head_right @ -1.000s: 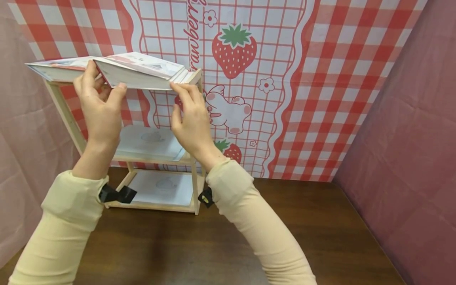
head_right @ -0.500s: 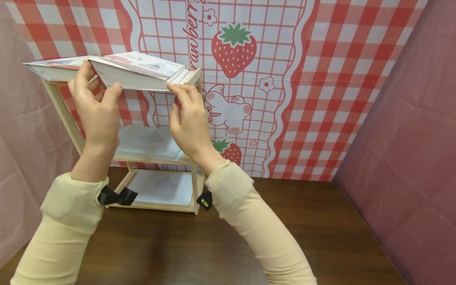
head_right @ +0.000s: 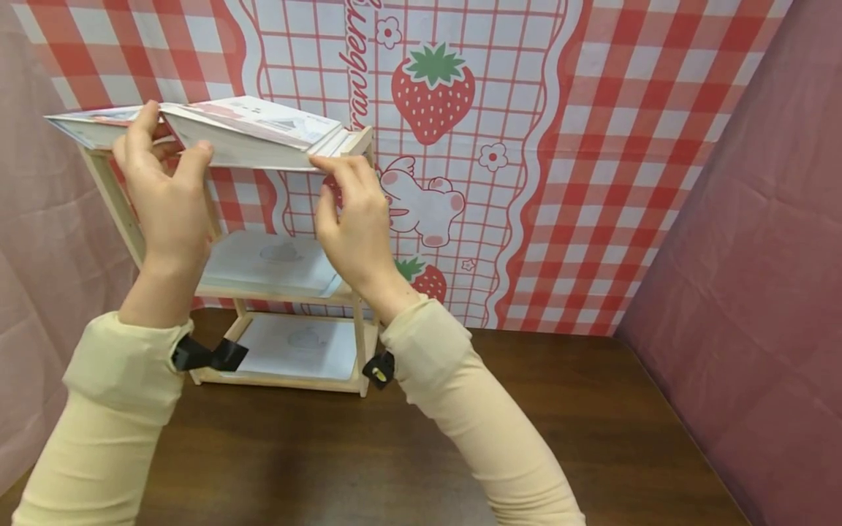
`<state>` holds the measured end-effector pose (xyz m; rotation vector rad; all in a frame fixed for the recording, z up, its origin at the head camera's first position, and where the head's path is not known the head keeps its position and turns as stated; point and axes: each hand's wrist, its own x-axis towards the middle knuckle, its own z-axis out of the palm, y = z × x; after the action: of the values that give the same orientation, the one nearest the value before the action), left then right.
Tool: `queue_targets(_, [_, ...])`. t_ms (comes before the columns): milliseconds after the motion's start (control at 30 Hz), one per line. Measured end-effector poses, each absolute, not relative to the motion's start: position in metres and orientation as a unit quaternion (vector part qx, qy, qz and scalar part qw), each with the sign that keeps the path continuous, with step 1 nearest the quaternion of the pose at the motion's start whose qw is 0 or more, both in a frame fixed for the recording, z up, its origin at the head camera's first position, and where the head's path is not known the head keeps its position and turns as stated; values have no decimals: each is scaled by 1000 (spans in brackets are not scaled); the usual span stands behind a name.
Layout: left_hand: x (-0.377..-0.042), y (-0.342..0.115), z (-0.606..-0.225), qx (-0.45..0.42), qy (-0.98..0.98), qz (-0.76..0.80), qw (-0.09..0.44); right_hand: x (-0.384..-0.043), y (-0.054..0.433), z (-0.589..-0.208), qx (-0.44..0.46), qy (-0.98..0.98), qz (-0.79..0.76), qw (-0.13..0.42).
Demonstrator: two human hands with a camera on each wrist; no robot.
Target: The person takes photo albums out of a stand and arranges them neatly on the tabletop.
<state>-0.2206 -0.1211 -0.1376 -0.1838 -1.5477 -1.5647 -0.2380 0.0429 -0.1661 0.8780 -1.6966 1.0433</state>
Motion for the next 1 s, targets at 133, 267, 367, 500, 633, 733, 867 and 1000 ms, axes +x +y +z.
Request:
queue_targets(133, [-225,-124,-135,-70,-640,-622,446,-237,43,-161,329,-705,430,458])
queue_targets(267, [-227,-124,-134,-80,-630,-633,442,-235,41,-158,283,-735,430,442])
queue_targets(367, [-227,-123,-135,-87,-620,-642,444,-233,40,-159,263,-747,431,433])
queue_targets(500, [-224,-122,-137,-91,-609,-650,445,-231,38,-162,262,-742,439,433])
queue_targets(633, [-222,-120,-139,-100,-581,-673,447,-229,38,-165,268,-730,447,442])
queue_targets(733, [-222,-120,-141,-107,-560,-685,455,-229,38,-167,273,-719,454,450])
queue_targets(867, [-223,-122,-143,-107,-537,-693,468,-230,38,-169,276,-707,459,462])
queue_targets(1000, [-224,-126,-143,-86,-538,-688,480,-231,38,-170,274,-699,455,478])
